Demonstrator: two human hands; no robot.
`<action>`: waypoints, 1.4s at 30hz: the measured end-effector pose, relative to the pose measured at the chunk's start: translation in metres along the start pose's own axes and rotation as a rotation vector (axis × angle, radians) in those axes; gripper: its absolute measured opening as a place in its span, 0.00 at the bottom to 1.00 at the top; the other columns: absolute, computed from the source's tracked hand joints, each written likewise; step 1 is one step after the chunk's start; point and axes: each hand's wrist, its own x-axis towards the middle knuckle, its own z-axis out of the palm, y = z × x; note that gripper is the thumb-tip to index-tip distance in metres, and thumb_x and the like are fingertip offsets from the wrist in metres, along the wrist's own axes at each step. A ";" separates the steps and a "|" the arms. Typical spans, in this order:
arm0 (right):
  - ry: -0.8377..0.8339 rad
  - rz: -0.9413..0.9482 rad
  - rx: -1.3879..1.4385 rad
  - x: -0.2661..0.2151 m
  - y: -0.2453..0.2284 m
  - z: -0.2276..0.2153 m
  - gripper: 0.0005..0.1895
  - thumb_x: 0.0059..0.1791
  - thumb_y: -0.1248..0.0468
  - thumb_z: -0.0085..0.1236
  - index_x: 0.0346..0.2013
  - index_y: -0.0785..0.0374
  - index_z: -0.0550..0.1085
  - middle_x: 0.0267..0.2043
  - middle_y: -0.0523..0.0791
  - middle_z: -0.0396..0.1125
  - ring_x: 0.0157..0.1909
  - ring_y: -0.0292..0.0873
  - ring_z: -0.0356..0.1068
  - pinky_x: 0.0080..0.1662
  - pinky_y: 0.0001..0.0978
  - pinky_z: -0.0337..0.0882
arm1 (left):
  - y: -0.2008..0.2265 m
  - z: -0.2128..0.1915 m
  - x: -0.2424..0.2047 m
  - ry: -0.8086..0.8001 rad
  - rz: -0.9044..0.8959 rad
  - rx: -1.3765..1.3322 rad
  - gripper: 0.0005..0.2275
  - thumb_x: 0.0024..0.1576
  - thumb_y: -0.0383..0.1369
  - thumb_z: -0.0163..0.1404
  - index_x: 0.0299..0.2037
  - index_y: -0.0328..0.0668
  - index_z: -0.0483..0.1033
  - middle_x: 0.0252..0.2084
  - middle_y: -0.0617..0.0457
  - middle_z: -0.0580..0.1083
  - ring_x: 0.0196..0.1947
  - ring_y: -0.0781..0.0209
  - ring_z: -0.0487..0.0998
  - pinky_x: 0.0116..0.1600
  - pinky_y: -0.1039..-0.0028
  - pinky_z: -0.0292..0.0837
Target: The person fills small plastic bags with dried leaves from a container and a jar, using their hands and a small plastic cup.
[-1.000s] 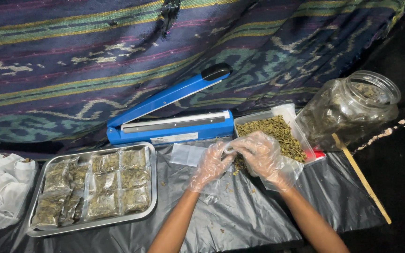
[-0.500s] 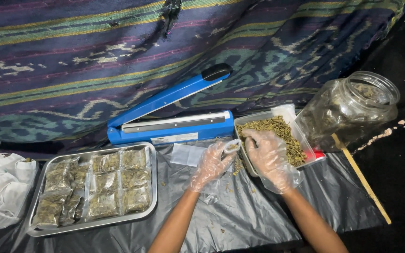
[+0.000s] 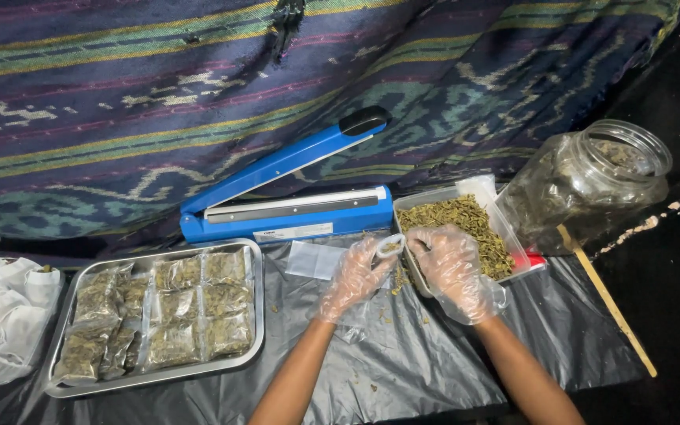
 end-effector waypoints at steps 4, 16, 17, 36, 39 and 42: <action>0.084 -0.031 0.096 -0.002 0.005 0.000 0.12 0.59 0.43 0.62 0.52 0.29 0.89 0.51 0.38 0.86 0.63 0.48 0.83 0.63 0.48 0.85 | 0.010 -0.008 -0.003 -0.029 -0.001 -0.020 0.17 0.64 0.52 0.67 0.50 0.54 0.82 0.43 0.43 0.86 0.50 0.32 0.90 0.51 0.44 0.91; 0.604 -0.404 0.423 -0.001 -0.002 0.010 0.04 0.54 0.56 0.78 0.44 0.38 0.92 0.43 0.35 0.87 0.51 0.45 0.85 0.54 0.41 0.86 | 0.010 -0.010 -0.003 -0.018 0.036 -0.024 0.15 0.64 0.50 0.66 0.51 0.54 0.81 0.43 0.43 0.85 0.50 0.31 0.89 0.51 0.43 0.91; 0.636 -0.486 0.446 0.001 0.000 0.015 0.05 0.54 0.58 0.79 0.44 0.41 0.92 0.43 0.37 0.87 0.49 0.47 0.84 0.53 0.42 0.86 | 0.011 -0.010 -0.004 -0.014 0.036 -0.022 0.16 0.64 0.52 0.66 0.51 0.55 0.81 0.43 0.44 0.85 0.50 0.32 0.89 0.51 0.44 0.92; 0.713 -0.638 0.375 -0.013 -0.029 -0.014 0.13 0.49 0.68 0.72 0.42 0.44 0.89 0.44 0.37 0.83 0.45 0.45 0.84 0.49 0.41 0.85 | 0.011 -0.014 -0.004 0.028 0.112 -0.007 0.14 0.66 0.50 0.65 0.51 0.54 0.83 0.44 0.48 0.85 0.50 0.37 0.89 0.50 0.47 0.92; 0.644 -0.652 0.285 -0.007 -0.019 -0.002 0.09 0.49 0.57 0.75 0.43 0.40 0.89 0.49 0.37 0.83 0.50 0.48 0.83 0.50 0.45 0.84 | 0.004 -0.007 -0.002 0.016 0.045 -0.006 0.14 0.64 0.46 0.66 0.55 0.54 0.84 0.46 0.47 0.86 0.51 0.36 0.90 0.52 0.48 0.93; 0.658 -0.658 0.245 -0.006 -0.019 -0.002 0.08 0.49 0.55 0.74 0.43 0.37 0.89 0.51 0.35 0.82 0.51 0.47 0.83 0.51 0.44 0.84 | -0.001 -0.003 0.002 0.038 0.020 0.015 0.14 0.63 0.47 0.67 0.56 0.62 0.84 0.45 0.52 0.85 0.51 0.42 0.90 0.53 0.53 0.94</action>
